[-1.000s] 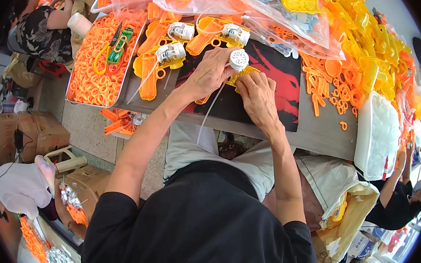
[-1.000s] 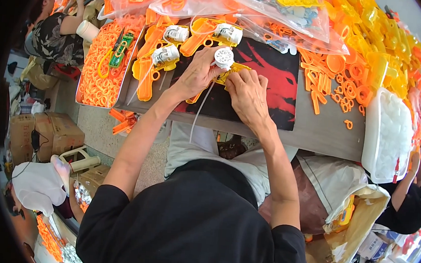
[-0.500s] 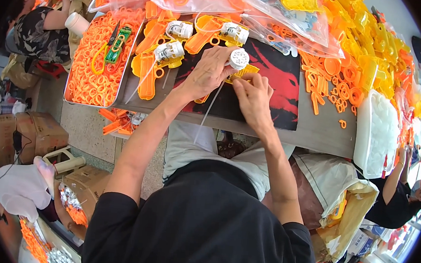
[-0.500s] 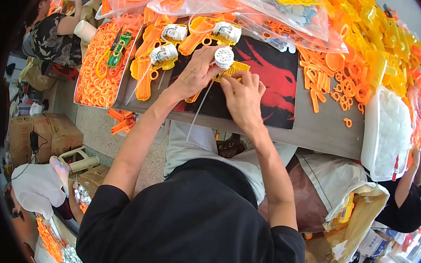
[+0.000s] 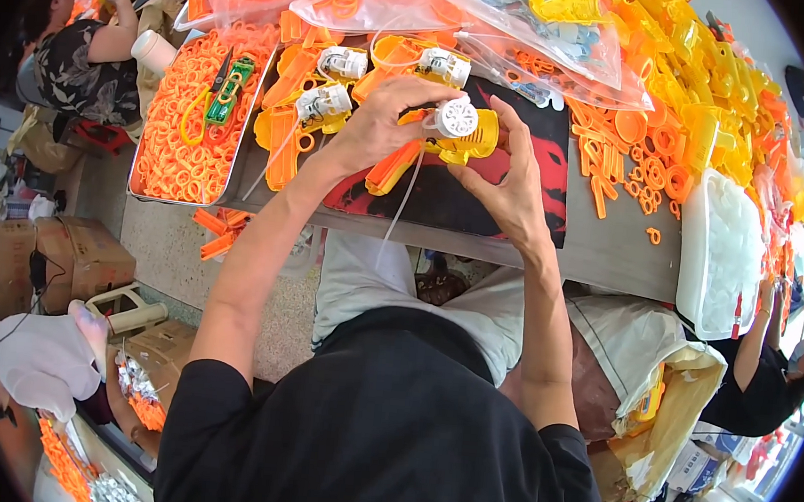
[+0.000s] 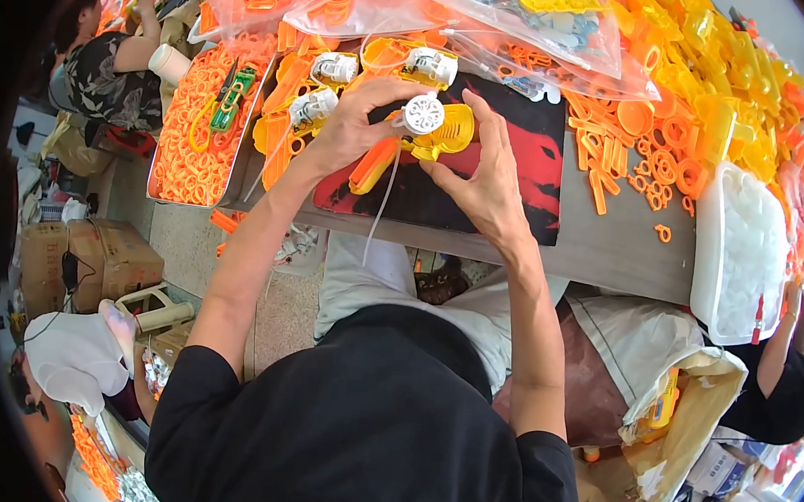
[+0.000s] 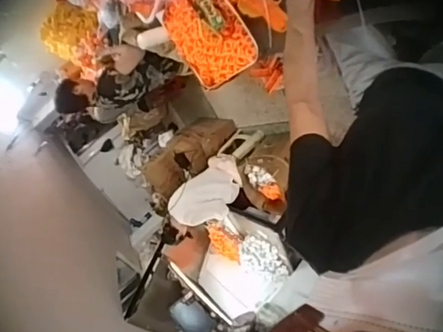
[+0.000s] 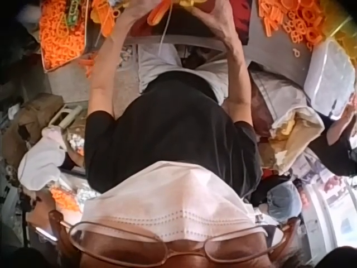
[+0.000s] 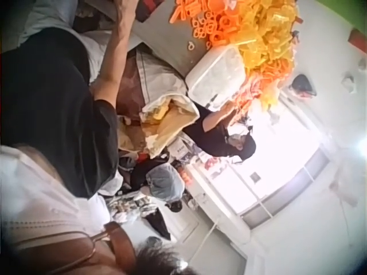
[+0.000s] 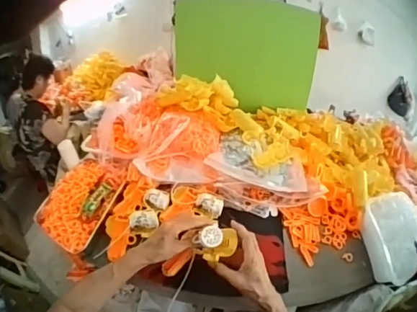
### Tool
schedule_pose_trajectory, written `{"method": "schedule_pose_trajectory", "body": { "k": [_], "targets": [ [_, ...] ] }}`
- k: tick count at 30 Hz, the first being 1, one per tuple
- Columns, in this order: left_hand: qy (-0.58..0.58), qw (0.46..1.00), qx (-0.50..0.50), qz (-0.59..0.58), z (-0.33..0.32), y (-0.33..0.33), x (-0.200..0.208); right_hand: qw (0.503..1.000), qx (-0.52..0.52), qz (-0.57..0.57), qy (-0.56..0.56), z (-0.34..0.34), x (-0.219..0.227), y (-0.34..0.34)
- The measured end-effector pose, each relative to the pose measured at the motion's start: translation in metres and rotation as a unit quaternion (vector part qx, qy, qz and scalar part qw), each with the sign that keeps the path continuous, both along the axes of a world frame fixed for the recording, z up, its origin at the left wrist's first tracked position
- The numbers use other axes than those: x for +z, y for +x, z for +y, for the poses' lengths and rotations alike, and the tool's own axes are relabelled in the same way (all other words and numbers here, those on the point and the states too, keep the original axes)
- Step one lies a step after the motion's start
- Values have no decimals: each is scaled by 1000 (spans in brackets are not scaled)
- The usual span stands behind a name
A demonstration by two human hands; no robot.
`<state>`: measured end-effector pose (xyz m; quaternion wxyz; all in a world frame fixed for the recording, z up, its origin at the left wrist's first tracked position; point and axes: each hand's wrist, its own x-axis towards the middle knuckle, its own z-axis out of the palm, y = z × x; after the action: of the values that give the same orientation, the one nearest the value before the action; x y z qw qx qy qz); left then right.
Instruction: Assembling plastic toy guns from parts on a workbench.
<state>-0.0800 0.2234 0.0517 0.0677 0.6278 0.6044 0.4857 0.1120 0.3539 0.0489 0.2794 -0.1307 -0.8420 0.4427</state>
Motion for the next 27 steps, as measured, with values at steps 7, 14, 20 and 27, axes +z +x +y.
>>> {"method": "schedule_pose_trajectory", "body": {
  "k": [7,14,20,27],
  "targets": [
    [-57,997,-45,9,8,-9,5,999,12,-7,-40,5,-3,-2],
    [-44,991,-27,126,14,4,23,999,8,-6,-46,8,-2,-3],
    [-83,992,-17,90,12,8,20,997,12,4,-80,9,-3,-2],
    [-61,987,23,146,7,11,19,993,-2,60,-102,-1,-10,-13]
  ]
}}
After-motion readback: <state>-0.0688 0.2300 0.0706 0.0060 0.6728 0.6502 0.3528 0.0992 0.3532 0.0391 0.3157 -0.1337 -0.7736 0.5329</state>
